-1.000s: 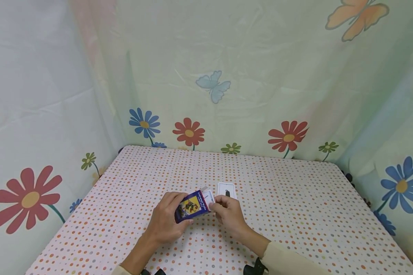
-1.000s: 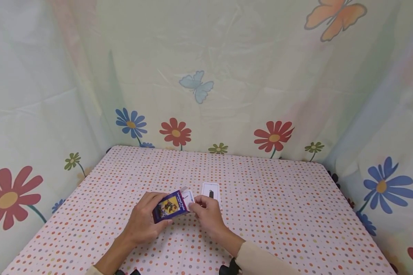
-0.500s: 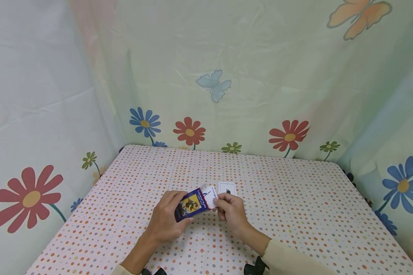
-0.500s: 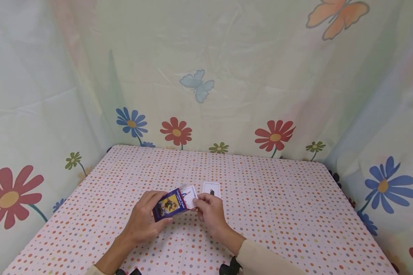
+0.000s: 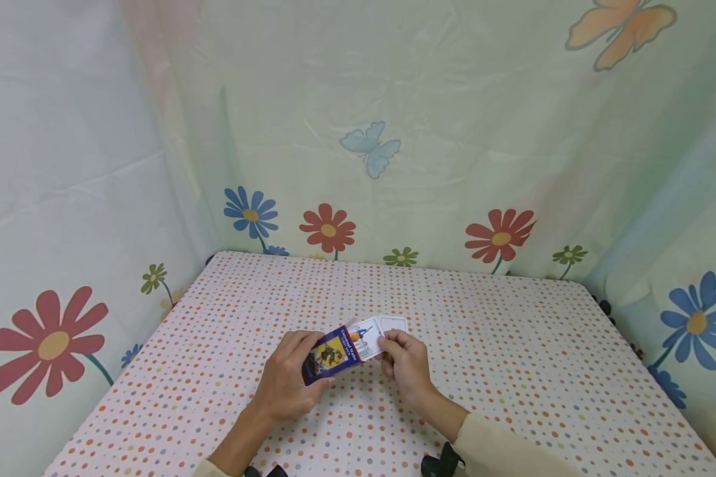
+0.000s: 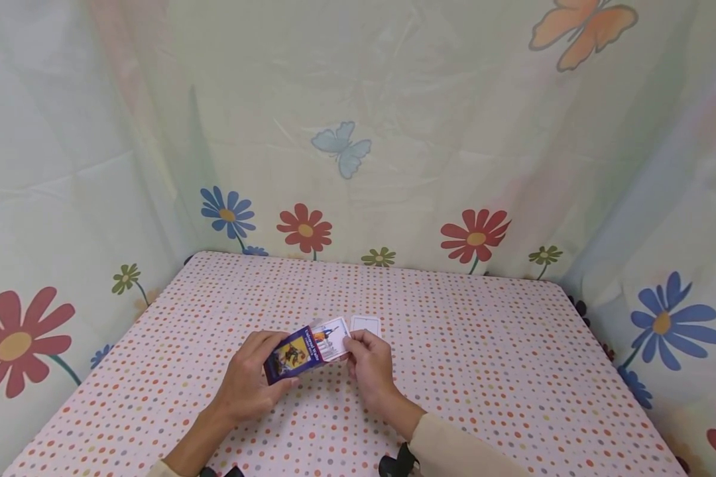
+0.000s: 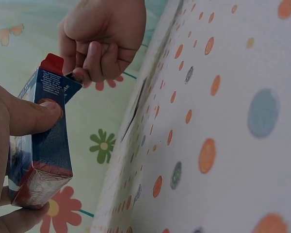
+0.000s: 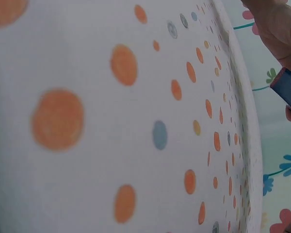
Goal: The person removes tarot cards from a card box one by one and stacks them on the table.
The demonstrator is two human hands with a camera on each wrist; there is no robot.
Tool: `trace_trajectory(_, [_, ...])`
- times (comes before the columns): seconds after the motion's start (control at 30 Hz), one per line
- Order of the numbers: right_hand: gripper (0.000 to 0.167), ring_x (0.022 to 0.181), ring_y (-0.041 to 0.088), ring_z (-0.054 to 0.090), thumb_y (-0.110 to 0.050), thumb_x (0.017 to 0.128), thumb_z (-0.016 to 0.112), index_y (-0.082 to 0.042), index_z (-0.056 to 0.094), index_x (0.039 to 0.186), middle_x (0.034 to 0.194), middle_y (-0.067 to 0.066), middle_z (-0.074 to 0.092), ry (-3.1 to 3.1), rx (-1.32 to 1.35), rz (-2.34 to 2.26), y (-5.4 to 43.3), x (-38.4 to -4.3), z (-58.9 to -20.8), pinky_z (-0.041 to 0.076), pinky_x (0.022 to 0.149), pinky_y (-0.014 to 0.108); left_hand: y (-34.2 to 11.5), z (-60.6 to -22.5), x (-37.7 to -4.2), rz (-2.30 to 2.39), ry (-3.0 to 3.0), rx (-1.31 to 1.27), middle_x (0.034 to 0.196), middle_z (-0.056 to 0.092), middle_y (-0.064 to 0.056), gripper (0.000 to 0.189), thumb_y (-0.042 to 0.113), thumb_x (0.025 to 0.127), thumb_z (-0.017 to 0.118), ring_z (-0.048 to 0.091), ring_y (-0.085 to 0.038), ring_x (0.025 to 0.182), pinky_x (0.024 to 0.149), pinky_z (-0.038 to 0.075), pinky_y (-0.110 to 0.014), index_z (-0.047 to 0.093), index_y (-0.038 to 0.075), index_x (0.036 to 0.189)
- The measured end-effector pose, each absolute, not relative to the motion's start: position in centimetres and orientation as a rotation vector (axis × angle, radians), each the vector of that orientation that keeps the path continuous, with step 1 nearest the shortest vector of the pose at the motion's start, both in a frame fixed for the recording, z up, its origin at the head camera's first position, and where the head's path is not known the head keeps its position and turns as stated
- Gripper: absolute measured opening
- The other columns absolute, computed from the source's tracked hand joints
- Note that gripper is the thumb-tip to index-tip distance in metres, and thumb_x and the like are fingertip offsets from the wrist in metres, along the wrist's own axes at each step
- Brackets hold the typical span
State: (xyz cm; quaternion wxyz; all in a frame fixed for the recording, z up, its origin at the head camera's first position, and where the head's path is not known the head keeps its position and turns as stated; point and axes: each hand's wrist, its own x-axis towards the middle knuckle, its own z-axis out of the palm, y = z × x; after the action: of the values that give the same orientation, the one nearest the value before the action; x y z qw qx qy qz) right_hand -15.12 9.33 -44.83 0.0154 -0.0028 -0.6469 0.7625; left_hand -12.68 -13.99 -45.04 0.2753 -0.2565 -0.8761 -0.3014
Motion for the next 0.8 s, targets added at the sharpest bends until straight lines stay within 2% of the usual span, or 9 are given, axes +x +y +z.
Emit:
trace_trajectory(0.2, [0.015,0.048,0.009,0.041,-0.004,0.1,0.053,0.009,0.059,0.103,0.074,0.016,0.06,-1.993,-0.067,2.346,9.6,-15.5,-45.3,0.031,0.045,0.019,-14.0,-45.1,-12.7,-0.815,-2.351,-0.694,0.122,0.061,-0.003,0.073,0.028,0.067,0.094,0.055,-0.012,0.106,0.082,0.054,-0.032,0.063,0.008,0.131])
trace_trajectory(0.6, [0.017,0.052,0.01,0.042,-0.007,0.102,0.052,0.008,0.06,0.108,0.074,0.012,0.06,-2.047,-0.126,2.23,10.2,-16.3,-45.8,0.033,0.046,0.02,-14.0,-45.2,-12.8,-0.809,-2.362,-0.688,0.122,0.061,-0.002,0.073,0.029,0.067,0.094,0.055,-0.012,0.106,0.083,0.054,-0.032,0.063,0.009,0.131])
trace_trajectory(0.8, [0.02,0.064,0.015,0.053,-0.01,0.105,0.054,0.003,0.063,0.117,0.083,0.01,0.062,-2.105,-0.19,2.141,10.7,-17.0,-46.2,0.038,0.049,0.019,-14.0,-45.2,-12.7,-0.804,-2.373,-0.684,0.121,0.061,-0.001,0.073,0.029,0.067,0.094,0.055,-0.011,0.105,0.082,0.054,-0.031,0.063,0.01,0.13])
